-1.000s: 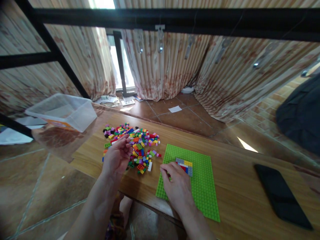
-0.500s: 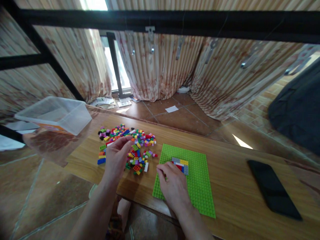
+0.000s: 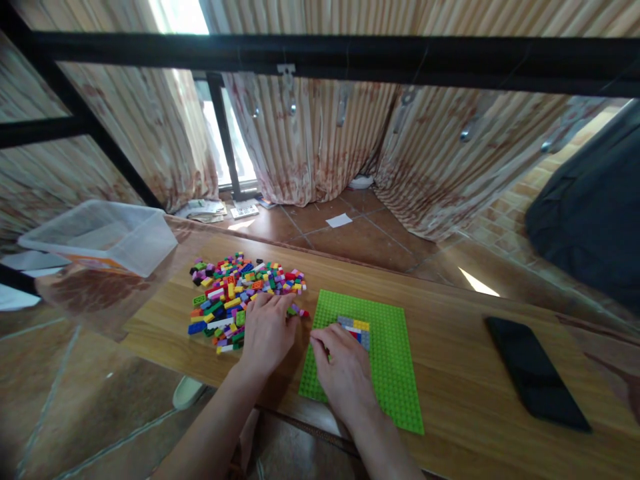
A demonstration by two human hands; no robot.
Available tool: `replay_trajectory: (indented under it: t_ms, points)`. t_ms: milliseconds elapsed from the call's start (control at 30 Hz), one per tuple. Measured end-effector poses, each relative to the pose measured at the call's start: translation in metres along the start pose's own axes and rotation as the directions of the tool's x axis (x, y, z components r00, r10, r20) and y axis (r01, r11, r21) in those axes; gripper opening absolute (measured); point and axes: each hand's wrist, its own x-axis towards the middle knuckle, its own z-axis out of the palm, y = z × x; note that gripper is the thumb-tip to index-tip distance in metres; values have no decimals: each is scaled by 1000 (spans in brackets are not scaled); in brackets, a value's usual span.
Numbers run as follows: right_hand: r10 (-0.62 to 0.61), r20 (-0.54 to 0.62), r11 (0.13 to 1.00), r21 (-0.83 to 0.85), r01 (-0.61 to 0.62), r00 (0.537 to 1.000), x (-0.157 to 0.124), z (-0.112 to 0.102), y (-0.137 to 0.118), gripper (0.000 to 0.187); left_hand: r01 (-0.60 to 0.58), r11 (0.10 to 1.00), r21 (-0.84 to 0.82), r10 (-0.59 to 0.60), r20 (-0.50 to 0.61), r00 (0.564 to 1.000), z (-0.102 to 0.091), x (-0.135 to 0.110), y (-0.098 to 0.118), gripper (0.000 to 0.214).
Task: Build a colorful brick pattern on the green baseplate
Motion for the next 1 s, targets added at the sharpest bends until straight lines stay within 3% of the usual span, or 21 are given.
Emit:
replay_trajectory:
  t_ms: [133,233,367,500,633,833,1000]
  points:
    - [6,-30,1000,12,-5,1000,0,-4,0,19,-9,999,-36,8,-18,1000,1,1,-1,31]
    - [43,-90,998,59,-38,995,2,-9,1,19,-82,965,-249,76,-34,997,1,2,-3,39]
    - [187,-143,957,250,-148,972,6,-16,0,21,-172,826,-537,179,-39,983,0,0,1,47]
    - [315,-93,864,439,-245,944,7,-15,-2,30,-231,783,-577,258,-36,965,-1,-3,12,51]
    - [362,-90,802,538,-261,928,7,-11,-1,25,-277,786,-552,301,-49,952,-1,-8,23,49]
    - [469,-7,569,767,-296,883,10,-15,-2,19,-279,782,-557,290,-71,954,0,-12,28,45]
    - [521,88,411,846,-340,849,11,-27,-2,20,-252,760,-599,276,-54,960,-1,-12,28,38]
